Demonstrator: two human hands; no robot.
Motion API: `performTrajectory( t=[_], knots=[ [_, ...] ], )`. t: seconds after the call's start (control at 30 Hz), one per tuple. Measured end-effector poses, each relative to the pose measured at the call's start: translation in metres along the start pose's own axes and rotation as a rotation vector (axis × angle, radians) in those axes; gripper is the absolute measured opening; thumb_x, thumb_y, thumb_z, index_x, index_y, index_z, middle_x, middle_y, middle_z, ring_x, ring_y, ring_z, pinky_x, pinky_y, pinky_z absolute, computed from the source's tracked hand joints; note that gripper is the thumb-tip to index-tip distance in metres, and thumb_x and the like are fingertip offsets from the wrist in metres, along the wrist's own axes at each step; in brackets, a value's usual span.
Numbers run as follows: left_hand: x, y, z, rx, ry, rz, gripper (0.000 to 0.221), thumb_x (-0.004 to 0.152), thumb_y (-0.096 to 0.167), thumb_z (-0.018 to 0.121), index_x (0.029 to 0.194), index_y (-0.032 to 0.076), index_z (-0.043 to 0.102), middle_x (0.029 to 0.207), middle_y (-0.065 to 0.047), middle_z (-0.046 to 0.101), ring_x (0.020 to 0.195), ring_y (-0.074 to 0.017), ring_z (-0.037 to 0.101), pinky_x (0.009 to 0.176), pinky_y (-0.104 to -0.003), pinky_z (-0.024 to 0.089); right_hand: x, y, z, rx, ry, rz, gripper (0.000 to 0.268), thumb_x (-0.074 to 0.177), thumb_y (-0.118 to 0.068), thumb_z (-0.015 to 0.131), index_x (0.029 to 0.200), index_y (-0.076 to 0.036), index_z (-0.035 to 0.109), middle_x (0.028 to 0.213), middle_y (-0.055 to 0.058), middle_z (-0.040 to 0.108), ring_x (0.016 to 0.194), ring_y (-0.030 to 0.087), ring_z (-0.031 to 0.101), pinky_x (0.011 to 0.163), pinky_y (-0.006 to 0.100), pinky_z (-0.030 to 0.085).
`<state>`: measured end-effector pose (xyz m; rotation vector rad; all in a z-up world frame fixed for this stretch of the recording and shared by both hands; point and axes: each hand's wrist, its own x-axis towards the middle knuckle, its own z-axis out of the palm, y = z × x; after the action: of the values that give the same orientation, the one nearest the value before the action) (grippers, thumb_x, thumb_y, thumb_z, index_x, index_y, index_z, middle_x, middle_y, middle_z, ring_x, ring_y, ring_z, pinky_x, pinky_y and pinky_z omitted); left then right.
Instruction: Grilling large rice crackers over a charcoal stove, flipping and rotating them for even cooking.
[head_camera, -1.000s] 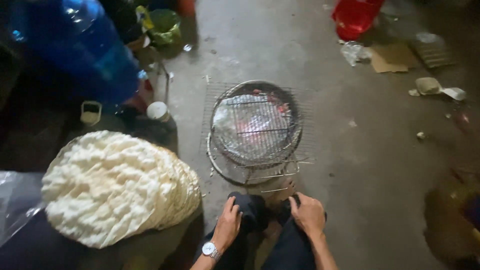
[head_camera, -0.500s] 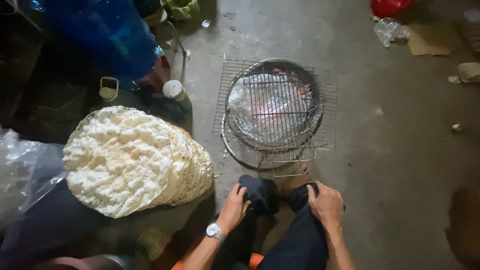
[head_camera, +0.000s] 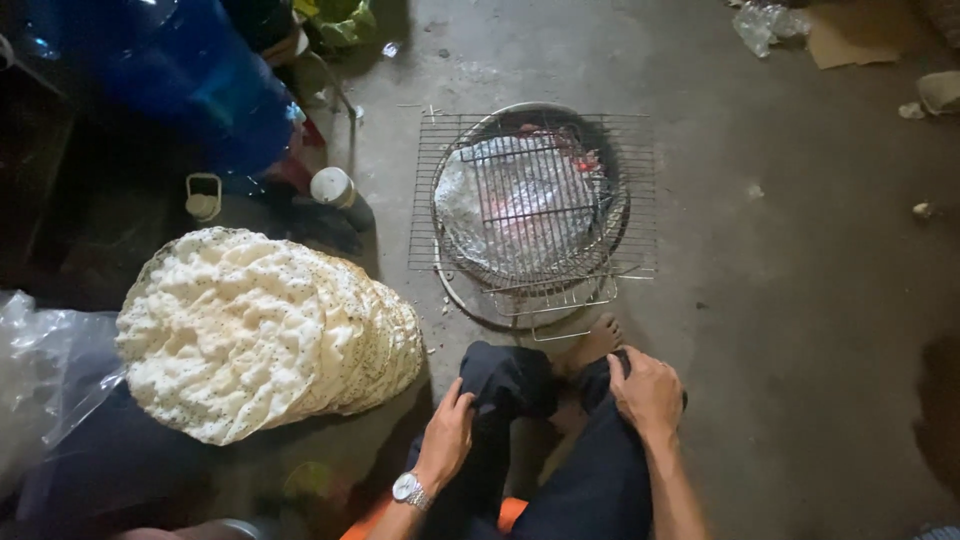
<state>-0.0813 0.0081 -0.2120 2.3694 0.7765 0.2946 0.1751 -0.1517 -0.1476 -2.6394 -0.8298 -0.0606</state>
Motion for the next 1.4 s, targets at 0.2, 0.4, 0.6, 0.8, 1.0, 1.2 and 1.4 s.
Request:
performTrajectory(
  t=[0.2, 0.4, 0.6, 0.8, 1.0, 1.2, 1.4],
  knots=[
    [-0.005, 0.005, -0.010, 0.021, -0.030, 0.032, 0.029, 0.081, 0.002, 0.056, 0.110, 0.003, 0.058, 0.138, -0.021, 0.045, 0.114, -0.0376, 0.056, 0.090, -0.040, 0.049, -0.001, -0.004, -0.009, 0.039, 0.000, 0.014, 0.027, 0.081, -0.029, 0.063, 0.093, -0.007, 0.070, 0.085, 0.011, 0.072, 0.071, 0.036, 0.065, 0.065, 0.041, 0.051],
    [-0.011, 0.000, -0.002, 0.033, -0.019, 0.026, 0.033, 0.078, 0.000, 0.054, 0.110, 0.004, 0.060, 0.139, -0.019, 0.046, 0.118, -0.0359, 0.054, 0.092, -0.038, 0.048, -0.003, 0.012, 0.007, -0.022, 0.019, -0.011, 0.029, 0.080, -0.032, 0.063, 0.094, -0.008, 0.070, 0.082, 0.012, 0.071, 0.070, 0.036, 0.065, 0.066, 0.042, 0.051],
    [-0.016, -0.006, -0.002, 0.066, -0.011, 0.089, 0.036, 0.075, -0.001, 0.057, 0.110, 0.003, 0.062, 0.136, -0.020, 0.048, 0.119, -0.0331, 0.054, 0.094, -0.035, 0.047, -0.009, 0.031, 0.032, -0.046, 0.042, -0.036, 0.036, 0.080, -0.034, 0.063, 0.101, -0.007, 0.070, 0.092, 0.008, 0.073, 0.079, 0.030, 0.067, 0.077, 0.037, 0.051],
    [-0.033, 0.000, -0.024, 0.075, -0.094, 0.111, 0.034, 0.081, 0.003, 0.056, 0.115, 0.001, 0.059, 0.134, -0.020, 0.049, 0.116, -0.0354, 0.054, 0.091, -0.038, 0.047, 0.017, 0.031, 0.035, 0.229, -0.326, 0.016, 0.039, 0.081, -0.032, 0.062, 0.109, -0.006, 0.066, 0.105, 0.013, 0.070, 0.091, 0.036, 0.066, 0.077, 0.042, 0.053],
    [-0.031, 0.022, -0.068, 0.353, 0.290, 0.224, 0.023, 0.077, 0.007, 0.061, 0.098, -0.001, 0.064, 0.121, -0.018, 0.059, 0.109, -0.0354, 0.057, 0.093, -0.040, 0.045, 0.065, -0.027, 0.042, 0.458, -0.200, -0.259, 0.037, 0.084, -0.023, 0.062, 0.115, -0.004, 0.064, 0.104, 0.014, 0.071, 0.081, 0.033, 0.069, 0.068, 0.039, 0.054],
    [0.022, 0.006, -0.144, 0.919, 0.653, 0.024, 0.074, 0.082, 0.007, 0.071, 0.144, 0.001, 0.031, 0.142, -0.029, 0.041, 0.135, -0.0427, 0.038, 0.116, -0.057, 0.030, 0.065, -0.031, 0.098, 0.563, -0.007, -0.331, 0.026, 0.082, -0.013, 0.064, 0.105, -0.003, 0.067, 0.098, 0.011, 0.072, 0.079, 0.030, 0.068, 0.066, 0.036, 0.053],
    [0.063, -0.039, -0.161, 0.981, 0.453, -0.214, 0.094, 0.072, 0.037, 0.075, 0.144, -0.008, 0.034, 0.140, -0.037, 0.036, 0.127, -0.0575, 0.036, 0.102, -0.064, 0.031, 0.077, -0.028, 0.096, 0.624, -0.109, -0.363, 0.027, 0.091, -0.020, 0.060, 0.113, -0.007, 0.067, 0.092, 0.016, 0.071, 0.083, 0.034, 0.070, 0.065, 0.042, 0.056]
  ],
)
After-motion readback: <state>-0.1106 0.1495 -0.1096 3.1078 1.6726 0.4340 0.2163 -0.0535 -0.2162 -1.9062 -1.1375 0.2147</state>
